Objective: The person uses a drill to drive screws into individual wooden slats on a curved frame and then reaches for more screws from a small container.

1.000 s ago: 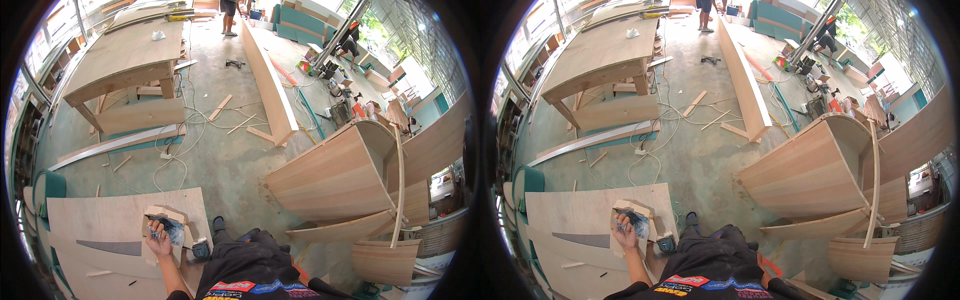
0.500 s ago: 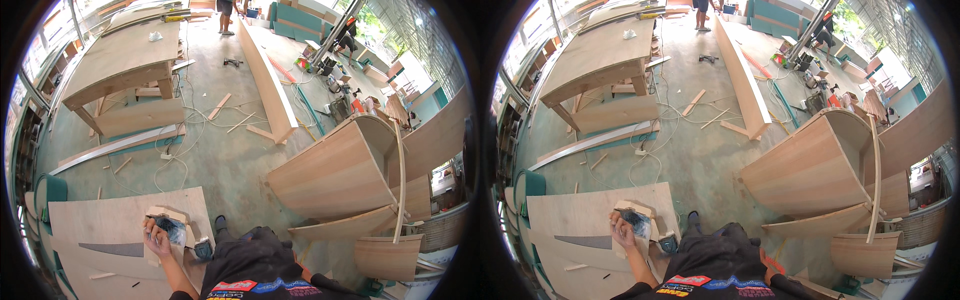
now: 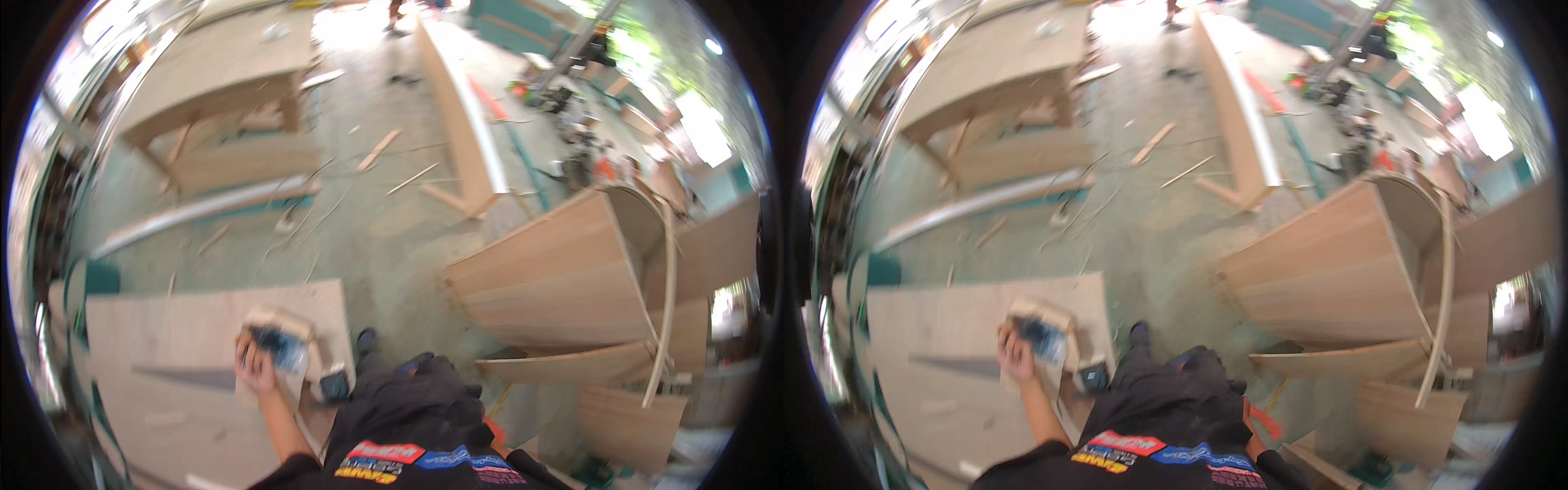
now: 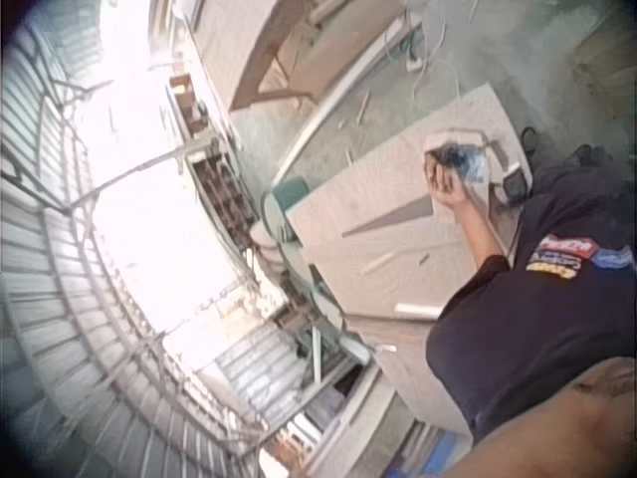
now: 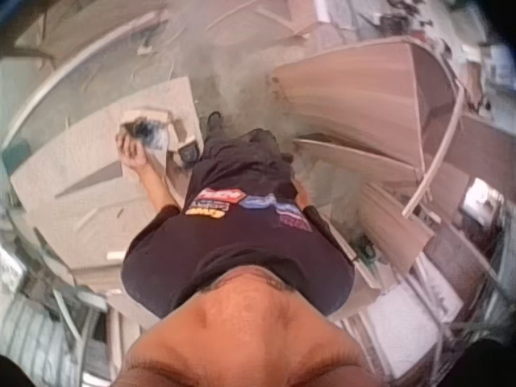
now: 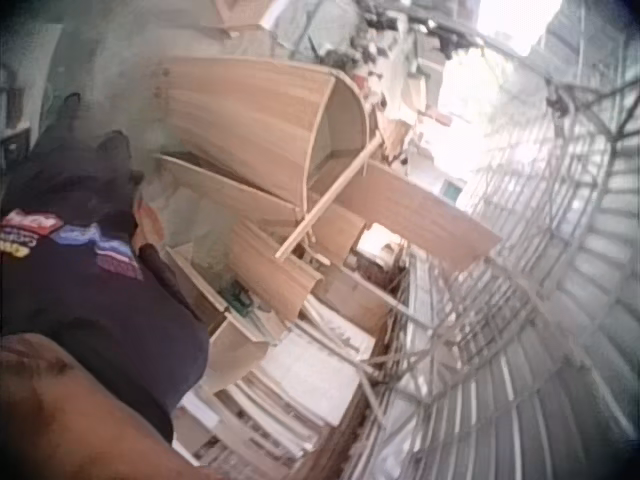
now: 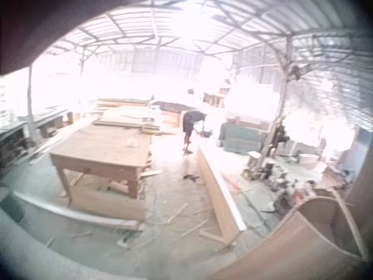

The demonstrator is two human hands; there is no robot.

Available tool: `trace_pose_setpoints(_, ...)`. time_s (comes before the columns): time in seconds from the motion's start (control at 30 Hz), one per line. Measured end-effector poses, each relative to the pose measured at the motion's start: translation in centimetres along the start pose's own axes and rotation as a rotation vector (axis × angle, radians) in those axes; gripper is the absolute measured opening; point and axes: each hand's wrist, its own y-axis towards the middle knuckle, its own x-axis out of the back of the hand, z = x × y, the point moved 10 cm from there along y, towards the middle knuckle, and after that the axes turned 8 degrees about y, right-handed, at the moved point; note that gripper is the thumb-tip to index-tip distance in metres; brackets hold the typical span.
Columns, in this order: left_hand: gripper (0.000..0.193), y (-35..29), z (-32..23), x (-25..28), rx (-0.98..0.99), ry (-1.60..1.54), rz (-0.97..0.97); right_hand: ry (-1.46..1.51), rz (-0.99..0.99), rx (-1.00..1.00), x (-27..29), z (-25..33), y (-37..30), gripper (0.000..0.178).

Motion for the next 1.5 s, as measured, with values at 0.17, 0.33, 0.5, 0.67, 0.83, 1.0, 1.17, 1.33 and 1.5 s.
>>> trace_pose_setpoints(0.17, 0.007, -0.7, -4.2, -2.1, -0.177, 0.236, -0.036, -0.088, 0.036, 0.046, 1.3, -0.4, 1.8, 0.051)
trace_pose_setpoints(0.33, 0.016, -1.7, -4.2, 0.0, -0.093, 0.517, -0.217, -0.147, 0.085, 0.057, -1.0, 0.6, 2.7, 0.05)
trace_pose_setpoints(0.5, 0.024, -2.4, -2.7, 3.0, -0.072, 0.567, -0.486, -0.166, 0.126, 0.076, -3.1, 1.3, 2.7, 0.05)
trace_pose_setpoints(0.67, 0.027, -1.7, 0.6, 3.0, 0.024, 0.692, -0.673, -0.164, 0.148, 0.08, -4.7, 1.1, 3.0, 0.05)
trace_pose_setpoints(0.83, 0.023, 0.4, 6.6, 3.4, 0.335, 0.895, -0.442, -0.11, 0.133, 0.056, -7.1, 0.0, 3.6, 0.049)
trace_pose_setpoints(1.0, 0.021, 0.5, 14.7, 5.2, 0.515, 1.164, -0.44, -0.027, 0.05, -0.015, -9.5, -2.3, 6.8, 0.049)
trace_pose_setpoints(1.17, 0.022, -2.5, 25.8, 6.9, 0.882, 1.343, -0.237, 0.108, 0.003, -0.147, -11.4, -8.8, 7.7, 0.049)
trace_pose_setpoints(1.33, 0.021, -5.8, 37.2, 10.2, 1.174, 1.698, -0.002, 0.402, -0.036, -0.338, -15.5, -16.7, 5.4, 0.055)
trace_pose_setpoints(1.5, 0.019, -12.8, 48.5, 13.1, 1.332, 1.814, 0.167, 0.74, -0.19, -0.35, -17.1, -24.1, 5.6, 0.045)
